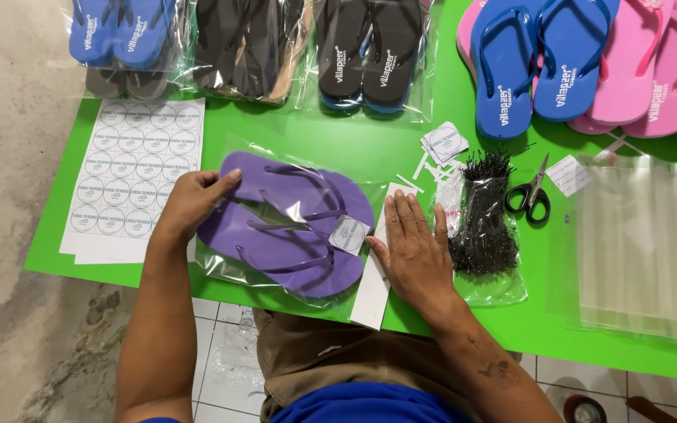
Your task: Aligning a pair of flip-flops and inserting them into a plastic packaging bag with a header card.
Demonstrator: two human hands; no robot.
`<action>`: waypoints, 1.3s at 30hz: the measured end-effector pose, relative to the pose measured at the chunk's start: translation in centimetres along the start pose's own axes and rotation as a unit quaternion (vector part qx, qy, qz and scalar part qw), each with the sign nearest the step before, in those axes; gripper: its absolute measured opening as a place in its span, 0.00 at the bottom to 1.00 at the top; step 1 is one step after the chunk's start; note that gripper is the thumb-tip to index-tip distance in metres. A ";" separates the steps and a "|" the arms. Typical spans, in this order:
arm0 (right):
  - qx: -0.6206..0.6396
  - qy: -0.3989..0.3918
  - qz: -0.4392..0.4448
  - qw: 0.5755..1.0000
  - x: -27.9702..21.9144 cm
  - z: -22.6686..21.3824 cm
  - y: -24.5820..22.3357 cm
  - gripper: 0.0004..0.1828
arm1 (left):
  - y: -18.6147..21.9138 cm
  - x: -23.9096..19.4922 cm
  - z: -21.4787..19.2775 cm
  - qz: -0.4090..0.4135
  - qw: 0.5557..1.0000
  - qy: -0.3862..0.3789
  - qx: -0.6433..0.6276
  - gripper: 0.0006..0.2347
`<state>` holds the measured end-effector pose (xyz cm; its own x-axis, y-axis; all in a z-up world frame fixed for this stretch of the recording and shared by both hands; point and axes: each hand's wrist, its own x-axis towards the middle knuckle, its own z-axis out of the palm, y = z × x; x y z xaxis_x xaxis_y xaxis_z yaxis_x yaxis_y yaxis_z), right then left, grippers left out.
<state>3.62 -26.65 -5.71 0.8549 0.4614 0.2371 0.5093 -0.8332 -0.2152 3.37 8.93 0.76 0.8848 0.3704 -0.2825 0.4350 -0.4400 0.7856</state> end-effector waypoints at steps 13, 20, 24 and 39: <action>0.140 0.200 -0.010 0.970 -0.3 -3.4 0.0 0.30 | -6.0 -15.8 3.8 -0.172 0.927 0.208 -0.262 0.20; 0.335 -0.028 0.125 0.933 -5.8 -6.6 -0.6 0.29 | -6.9 -23.0 13.2 -0.211 0.830 0.133 -0.498 0.14; 0.258 -0.454 0.264 0.811 -7.3 -9.4 -1.9 0.27 | -2.7 -23.2 15.0 -0.162 0.824 0.078 -0.537 0.46; 0.500 -0.291 0.403 0.709 -9.6 -7.1 -2.4 0.20 | -2.1 -23.6 18.4 -0.306 0.781 0.056 -0.542 0.14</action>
